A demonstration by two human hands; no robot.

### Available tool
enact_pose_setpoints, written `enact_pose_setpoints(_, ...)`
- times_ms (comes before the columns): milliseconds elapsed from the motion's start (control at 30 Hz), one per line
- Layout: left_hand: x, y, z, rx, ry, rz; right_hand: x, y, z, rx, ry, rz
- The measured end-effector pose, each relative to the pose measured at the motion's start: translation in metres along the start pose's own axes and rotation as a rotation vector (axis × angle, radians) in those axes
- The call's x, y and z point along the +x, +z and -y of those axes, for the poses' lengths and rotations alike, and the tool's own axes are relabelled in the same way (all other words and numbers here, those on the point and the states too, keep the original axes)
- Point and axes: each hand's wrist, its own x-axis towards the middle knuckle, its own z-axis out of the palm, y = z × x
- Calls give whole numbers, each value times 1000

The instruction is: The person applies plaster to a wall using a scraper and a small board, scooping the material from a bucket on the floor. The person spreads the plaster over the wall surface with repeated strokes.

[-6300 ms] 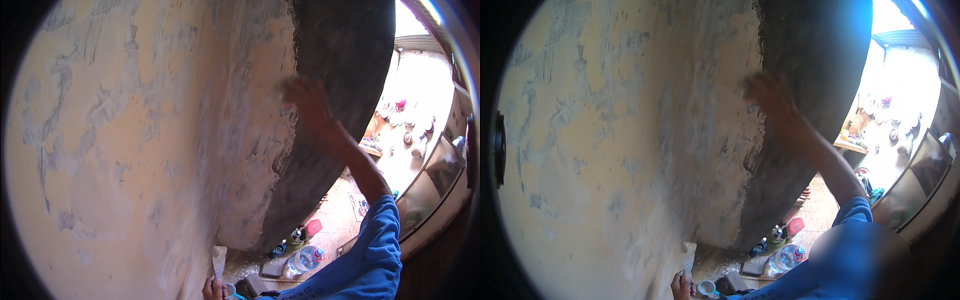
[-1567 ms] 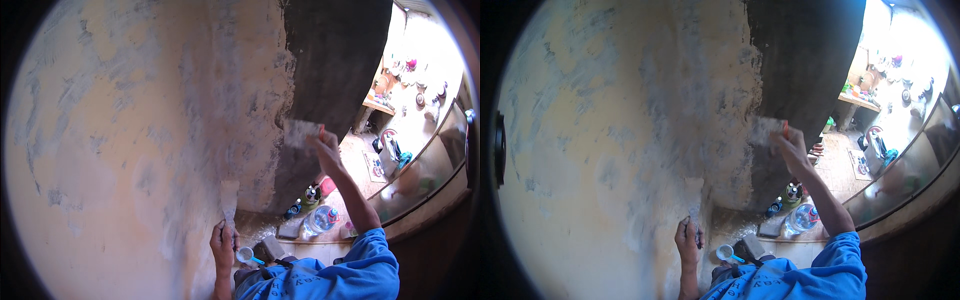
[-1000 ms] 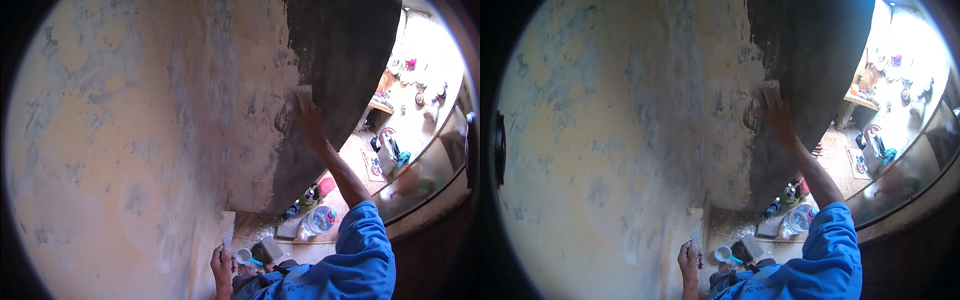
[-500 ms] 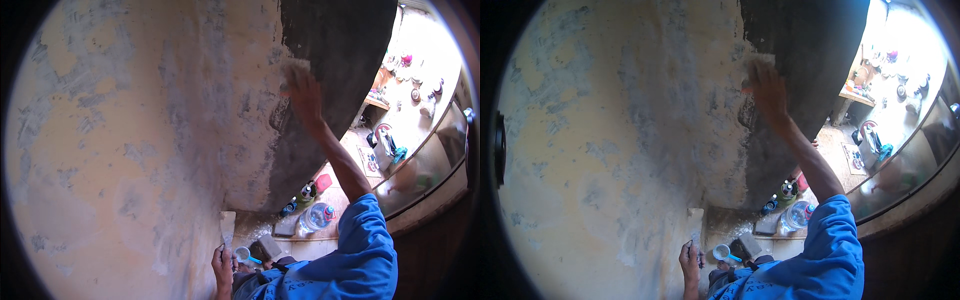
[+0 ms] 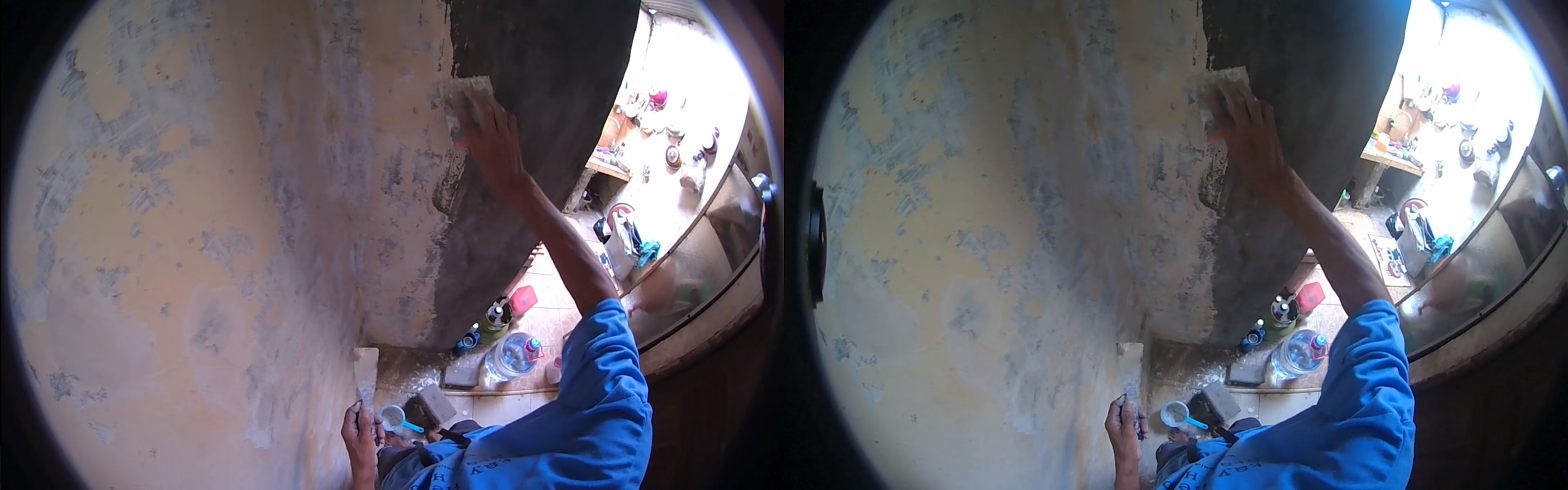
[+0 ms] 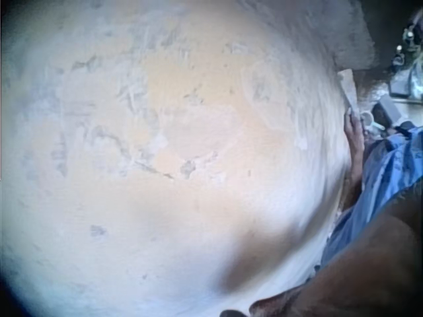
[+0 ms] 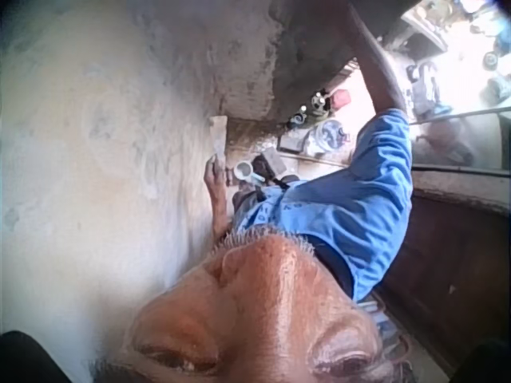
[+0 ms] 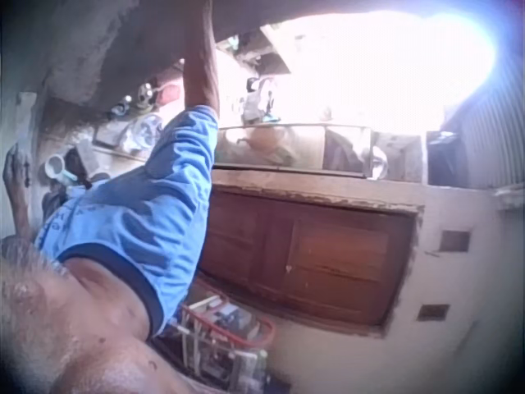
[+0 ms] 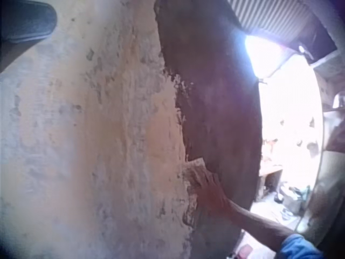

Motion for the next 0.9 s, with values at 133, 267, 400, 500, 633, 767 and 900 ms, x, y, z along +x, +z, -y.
enact_pose_setpoints(133,-3,4,0,5,9,-3,-28,14,2,-71,-38,50)
enact_pose_setpoints(267,-5,4,2,-54,-45,-18,-83,-2,21,75,8,93)
enact_pose_setpoints(400,-5,0,3,-20,-17,-3,-56,-19,13,173,157,48)
enact_pose_setpoints(500,-6,0,1,11,-20,16,-2,-11,3,65,278,-33)
enact_pose_setpoints(633,-7,3,-4,9,-2,26,2,7,35,25,167,20)
enact_pose_setpoints(767,-10,6,-8,-66,-27,15,-48,5,68,173,92,118)
enact_pose_setpoints(900,-13,3,-5,-40,-25,-16,-45,-13,43,155,103,114)
